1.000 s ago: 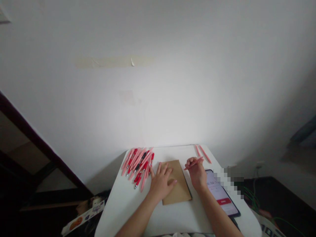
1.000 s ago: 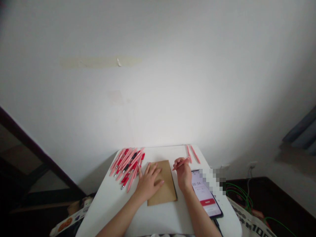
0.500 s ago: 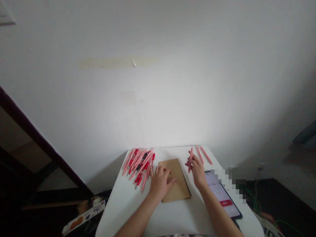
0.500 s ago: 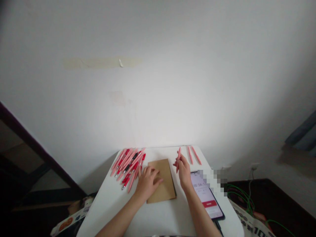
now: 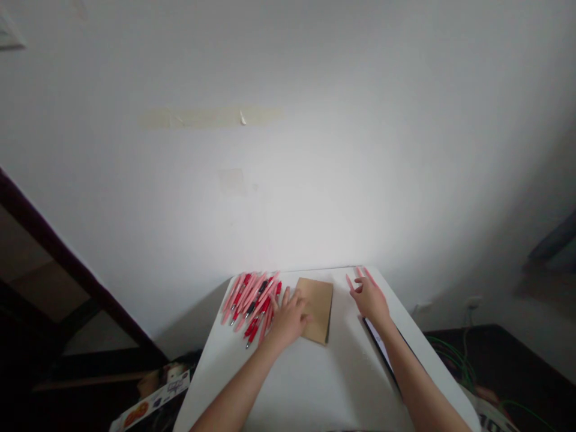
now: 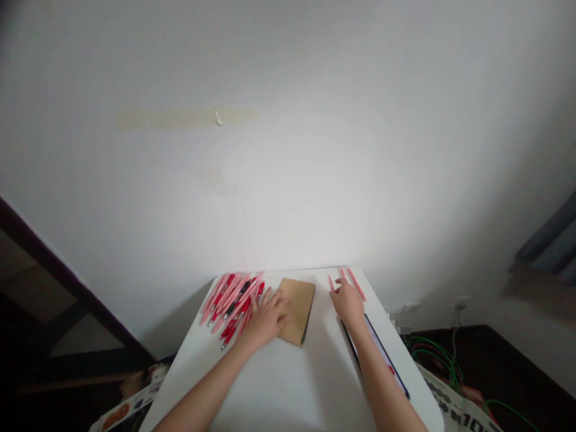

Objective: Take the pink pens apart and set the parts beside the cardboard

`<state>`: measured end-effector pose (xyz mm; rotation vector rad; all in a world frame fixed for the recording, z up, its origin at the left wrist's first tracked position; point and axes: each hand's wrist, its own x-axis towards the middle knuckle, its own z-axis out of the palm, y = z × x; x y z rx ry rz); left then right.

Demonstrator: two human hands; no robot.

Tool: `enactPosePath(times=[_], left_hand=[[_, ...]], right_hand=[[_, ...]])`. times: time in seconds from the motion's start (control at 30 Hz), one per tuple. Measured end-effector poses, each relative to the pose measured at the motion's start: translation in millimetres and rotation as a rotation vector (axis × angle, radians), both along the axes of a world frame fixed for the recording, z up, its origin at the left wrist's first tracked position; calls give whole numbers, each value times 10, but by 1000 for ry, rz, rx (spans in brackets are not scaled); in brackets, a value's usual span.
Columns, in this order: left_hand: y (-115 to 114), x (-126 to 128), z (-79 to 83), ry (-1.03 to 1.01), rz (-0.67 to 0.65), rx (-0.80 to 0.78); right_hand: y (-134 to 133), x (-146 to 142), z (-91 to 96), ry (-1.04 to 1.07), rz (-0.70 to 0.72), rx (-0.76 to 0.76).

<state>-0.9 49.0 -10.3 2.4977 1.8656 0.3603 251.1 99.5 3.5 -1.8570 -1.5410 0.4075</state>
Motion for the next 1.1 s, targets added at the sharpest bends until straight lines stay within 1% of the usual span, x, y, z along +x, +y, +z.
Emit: enactPosePath(times=[0.03, 0.1, 0.13, 0.2, 0.33, 0.47, 0.6, 0.7, 0.87, 0.97, 1.1], left_hand=[[37, -3, 33, 2, 5, 17], [105, 3, 90, -7, 57, 34], [136, 11, 109, -12, 69, 32], [195, 39, 119, -22, 53, 23], [299, 129, 56, -45, -27, 38], [403, 238, -28, -86, -8, 37], [518, 309, -73, -76, -21, 8], [593, 328, -82, -58, -48, -47], [660, 341, -52, -41, -82, -86], [672, 352, -31, -30, -51, -103], [675, 376, -46, -64, -5, -62]], right_hand=[[20, -4, 32, -95, -23, -36], [68, -25, 102, -257, -70, -108], [96, -38, 133, -328, -72, -139], [154, -61, 175, -371, -65, -140], [238, -92, 165, -418, -83, -149], [267, -113, 103, -454, -84, -153], [292, -125, 67, -482, -76, -147], [309, -124, 57, -499, -83, -156], [308, -112, 46, -532, -105, -140], [307, -97, 48, -541, -107, -136], [300, -84, 64, -537, -94, -130]])
